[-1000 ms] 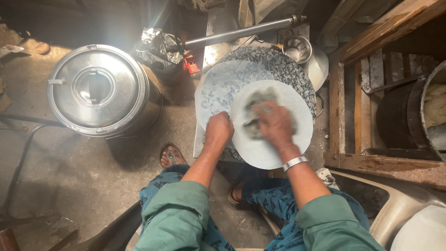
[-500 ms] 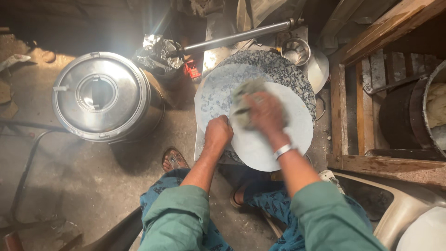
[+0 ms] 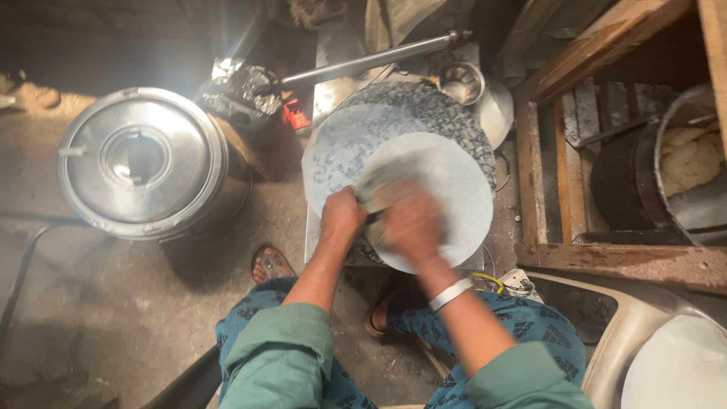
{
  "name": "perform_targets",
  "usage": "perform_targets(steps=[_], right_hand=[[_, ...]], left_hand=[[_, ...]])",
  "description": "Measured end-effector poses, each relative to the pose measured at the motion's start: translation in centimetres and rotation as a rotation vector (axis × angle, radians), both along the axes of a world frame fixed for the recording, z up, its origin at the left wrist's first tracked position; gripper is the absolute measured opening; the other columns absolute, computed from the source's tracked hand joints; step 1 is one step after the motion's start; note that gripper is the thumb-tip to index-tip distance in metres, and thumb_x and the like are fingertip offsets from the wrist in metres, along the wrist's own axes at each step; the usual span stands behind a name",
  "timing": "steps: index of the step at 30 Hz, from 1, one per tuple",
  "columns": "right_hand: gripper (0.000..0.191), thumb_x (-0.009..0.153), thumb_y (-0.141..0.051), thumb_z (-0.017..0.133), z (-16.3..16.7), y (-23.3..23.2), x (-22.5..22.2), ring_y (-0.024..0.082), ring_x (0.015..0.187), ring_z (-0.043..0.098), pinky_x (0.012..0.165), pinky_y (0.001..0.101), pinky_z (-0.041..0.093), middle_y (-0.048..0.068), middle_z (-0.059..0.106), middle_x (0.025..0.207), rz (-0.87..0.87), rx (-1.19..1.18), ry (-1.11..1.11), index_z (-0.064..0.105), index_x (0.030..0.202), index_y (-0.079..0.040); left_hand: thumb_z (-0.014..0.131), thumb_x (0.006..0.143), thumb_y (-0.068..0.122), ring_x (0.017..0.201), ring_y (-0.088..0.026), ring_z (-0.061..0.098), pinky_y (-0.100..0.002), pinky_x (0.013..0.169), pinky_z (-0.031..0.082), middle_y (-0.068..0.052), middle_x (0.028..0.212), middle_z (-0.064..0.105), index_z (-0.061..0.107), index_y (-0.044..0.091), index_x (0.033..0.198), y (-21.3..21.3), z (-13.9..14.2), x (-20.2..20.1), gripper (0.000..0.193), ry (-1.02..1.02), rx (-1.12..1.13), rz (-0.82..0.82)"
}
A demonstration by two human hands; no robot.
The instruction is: The person wipes a white plate with a cloth, flips it to clean both sides, and then wipes the granite work surface. They place the cleaned plate aside and pour oil from a plastic bottle into a small metal cup.
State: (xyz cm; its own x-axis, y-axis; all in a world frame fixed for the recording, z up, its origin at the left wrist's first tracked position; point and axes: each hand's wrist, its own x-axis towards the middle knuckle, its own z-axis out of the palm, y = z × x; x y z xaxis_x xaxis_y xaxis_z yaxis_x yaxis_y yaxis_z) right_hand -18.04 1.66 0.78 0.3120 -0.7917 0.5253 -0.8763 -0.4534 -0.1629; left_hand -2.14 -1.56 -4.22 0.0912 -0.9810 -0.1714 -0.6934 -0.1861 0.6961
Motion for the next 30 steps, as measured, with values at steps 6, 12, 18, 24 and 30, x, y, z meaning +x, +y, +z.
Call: perform_targets(steps=[6,12,18,24,30], right_hand=[[0.054,0.102,-0.033,0.055,-1.8,0.4,-2.1,0.035,0.137,0.038,0.110,0.0611,0.030,0.005,0.037,0.161,-0.209,0.341,0.245,0.046,0.155,-0.034],[0.052,0.104,-0.031,0.051,-0.6,-2.6,-12.1,0.036,0.136,0.039,0.109,0.0608,0.029,0.007,0.039,0.155,-0.500,0.379,0.147,0.046,0.155,-0.031],[0.038,0.097,-0.007,0.053,3.2,-1.5,-14.7,0.036,0.119,0.056,0.100,0.0513,0.048,0.014,0.051,0.132,-0.518,0.163,-0.272,0.062,0.134,-0.012],[0.043,0.089,-0.015,0.065,0.4,4.4,0.2,0.032,0.127,0.054,0.106,0.0517,0.040,0.006,0.059,0.139,-0.030,0.257,-0.054,0.064,0.132,-0.021],[0.054,0.096,-0.026,0.059,-2.6,6.3,-3.6,0.032,0.133,0.044,0.107,0.0582,0.035,0.002,0.044,0.155,-0.171,0.380,0.150,0.053,0.149,-0.029]], left_hand=[[0.056,0.088,0.009,0.094,-0.049,0.066,-0.056,0.085,0.052,-0.029,0.093,0.070,0.069,-0.001,0.096,1.4,0.9,-0.7,0.017,-0.018,-0.013,0.025],[0.058,0.086,0.008,0.093,-0.049,0.067,-0.056,0.084,0.052,-0.030,0.093,0.070,0.067,-0.001,0.094,1.3,1.6,-0.8,0.016,-0.020,-0.048,0.048],[0.060,0.085,0.008,0.092,-0.049,0.067,-0.055,0.084,0.053,-0.030,0.091,0.070,0.067,-0.003,0.093,0.9,1.4,-0.3,0.015,-0.010,-0.057,0.035],[0.064,0.083,0.010,0.092,-0.050,0.066,-0.056,0.083,0.052,-0.031,0.091,0.069,0.067,-0.003,0.094,0.7,2.6,-0.5,0.018,-0.047,-0.008,0.017],[0.060,0.088,0.008,0.097,-0.049,0.066,-0.055,0.087,0.053,-0.030,0.096,0.070,0.066,-0.002,0.099,1.8,2.6,-0.8,0.016,-0.037,-0.034,0.014]])
